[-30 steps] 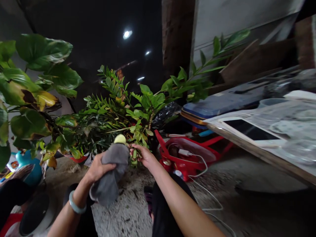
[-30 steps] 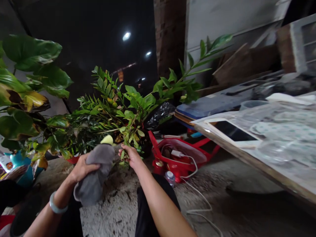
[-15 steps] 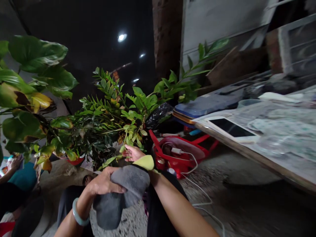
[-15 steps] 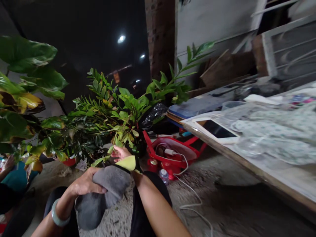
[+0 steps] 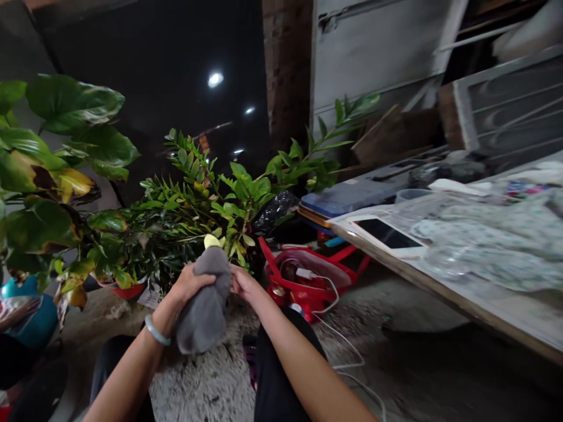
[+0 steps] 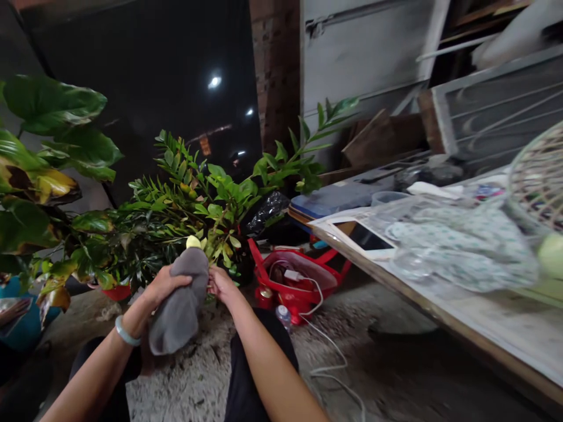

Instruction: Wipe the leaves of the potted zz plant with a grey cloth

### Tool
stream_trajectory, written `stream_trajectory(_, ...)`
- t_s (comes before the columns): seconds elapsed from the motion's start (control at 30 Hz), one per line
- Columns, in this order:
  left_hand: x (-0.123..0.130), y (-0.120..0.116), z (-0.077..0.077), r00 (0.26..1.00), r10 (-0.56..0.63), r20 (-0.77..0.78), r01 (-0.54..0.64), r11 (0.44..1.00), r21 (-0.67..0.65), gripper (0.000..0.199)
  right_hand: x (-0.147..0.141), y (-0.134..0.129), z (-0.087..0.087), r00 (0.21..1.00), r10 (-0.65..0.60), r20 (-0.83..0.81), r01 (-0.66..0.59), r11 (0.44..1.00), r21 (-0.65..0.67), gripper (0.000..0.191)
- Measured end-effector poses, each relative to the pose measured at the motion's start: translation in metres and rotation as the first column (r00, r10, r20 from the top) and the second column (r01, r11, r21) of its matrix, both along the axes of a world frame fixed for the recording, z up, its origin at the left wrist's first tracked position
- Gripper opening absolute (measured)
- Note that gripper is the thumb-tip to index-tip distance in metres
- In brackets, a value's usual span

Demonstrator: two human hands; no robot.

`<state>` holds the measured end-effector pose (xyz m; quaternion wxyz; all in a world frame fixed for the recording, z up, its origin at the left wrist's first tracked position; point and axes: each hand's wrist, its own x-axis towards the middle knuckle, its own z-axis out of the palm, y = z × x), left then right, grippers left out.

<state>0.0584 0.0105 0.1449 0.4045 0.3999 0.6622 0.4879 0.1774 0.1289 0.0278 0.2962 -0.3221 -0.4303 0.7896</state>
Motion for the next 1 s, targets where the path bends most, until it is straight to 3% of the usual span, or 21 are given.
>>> stream_trajectory(0.1,-0.006,-0.029,-0.022,0.998,-0.069,-0.008,0.068,0.993,-0.098,0.026,0.012,0.004,-0.001,0.988,-0.132,0.075,0.134,0.99,-0.033,0.019)
stream_trajectory(0.2,-0.008,-0.065,-0.04,0.989,-0.104,0.102,0.116,0.986,-0.12,0.031,0.026,0.004,0.002,0.963,-0.25,0.102,0.255,0.967,-0.03,0.027)
stream_trajectory(0.3,-0.005,-0.094,-0.052,0.952,-0.162,0.258,0.192,0.977,-0.095,0.04,0.042,-0.003,0.013,0.948,-0.303,0.094,0.306,0.952,-0.018,0.023)
stream_trajectory(0.37,-0.003,-0.106,-0.057,0.924,-0.136,0.358,0.178,0.98,-0.088,0.041,0.052,-0.014,0.022,0.953,-0.302,0.026,0.303,0.952,-0.034,0.022)
stream_trajectory(0.5,0.003,-0.116,-0.062,0.861,-0.009,0.509,0.049,0.997,-0.066,0.052,0.068,-0.055,0.03,0.938,-0.286,-0.194,0.268,0.957,-0.113,0.035)
stream_trajectory(0.57,0.009,-0.119,-0.063,0.829,0.008,0.559,0.018,0.999,-0.041,0.061,0.073,-0.086,0.026,0.938,-0.28,-0.205,0.259,0.958,-0.123,0.046)
stream_trajectory(0.8,0.036,-0.121,-0.063,0.822,0.042,0.568,-0.083,0.995,0.047,0.057,0.076,-0.19,0.01,0.943,-0.303,-0.14,0.308,0.951,0.009,0.078)
stream_trajectory(0.9,0.049,-0.119,-0.069,0.803,0.101,0.588,-0.145,0.989,0.029,0.06,0.072,-0.21,0.014,0.954,-0.298,-0.027,0.297,0.936,0.186,0.084)
stream_trajectory(1.0,0.056,-0.123,-0.079,0.742,0.119,0.659,-0.171,0.985,0.015,0.072,0.07,-0.215,0.016,0.917,-0.36,0.171,0.305,0.91,0.28,0.069)
